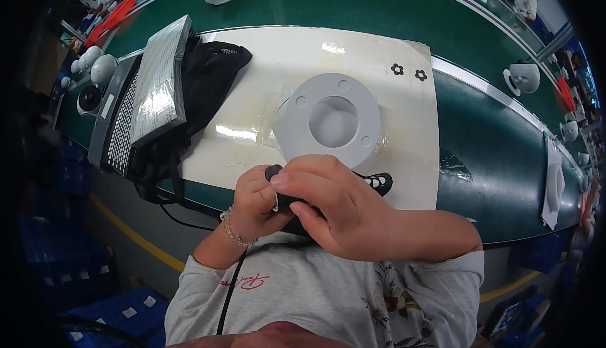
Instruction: Assembling security camera housings and bases at a factory workstation.
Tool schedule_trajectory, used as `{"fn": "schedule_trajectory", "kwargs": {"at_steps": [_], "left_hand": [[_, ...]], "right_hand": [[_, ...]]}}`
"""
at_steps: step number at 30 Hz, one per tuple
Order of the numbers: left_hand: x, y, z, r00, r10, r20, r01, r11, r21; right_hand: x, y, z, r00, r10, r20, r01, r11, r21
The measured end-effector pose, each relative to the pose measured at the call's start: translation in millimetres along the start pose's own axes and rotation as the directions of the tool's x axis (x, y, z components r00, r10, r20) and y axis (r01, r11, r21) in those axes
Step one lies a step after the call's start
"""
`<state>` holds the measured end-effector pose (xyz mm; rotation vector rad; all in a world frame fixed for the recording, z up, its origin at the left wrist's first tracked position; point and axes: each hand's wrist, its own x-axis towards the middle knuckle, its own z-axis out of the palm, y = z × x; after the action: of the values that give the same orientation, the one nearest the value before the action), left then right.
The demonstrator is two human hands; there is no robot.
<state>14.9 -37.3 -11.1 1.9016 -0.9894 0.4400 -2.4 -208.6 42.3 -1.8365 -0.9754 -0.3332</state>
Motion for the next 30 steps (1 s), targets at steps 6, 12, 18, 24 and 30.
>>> {"fn": "schedule_trajectory", "kwargs": {"at_steps": [6,12,18,24,30], "left_hand": [[0,-1,3,1.0,0.021,0.011,-0.021,1.0,0.01],[0,0,4,0.999,0.018,0.034,-0.018,1.0,-0.004],[-1,-1,4,0.999,-0.004,0.036,0.005,0.999,-0.032],[-2,-3,5,1.0,-0.015,0.018,0.015,0.999,-0.044],[-3,-3,6,1.0,0.005,0.024,-0.004,0.999,-0.041]], "right_hand": [[1,-4,-5,0.996,0.023,0.09,-0.028,0.998,0.053],[-1,-4,-3,0.999,-0.017,0.046,0.018,0.999,-0.038],[-10,4,5,0.996,-0.081,-0.038,0.079,0.996,-0.046],[-13,9,6,0.981,-0.179,-0.07,0.176,0.984,-0.039],[-7,7,6,0.988,-0.107,-0.116,0.107,0.994,-0.003]]}}
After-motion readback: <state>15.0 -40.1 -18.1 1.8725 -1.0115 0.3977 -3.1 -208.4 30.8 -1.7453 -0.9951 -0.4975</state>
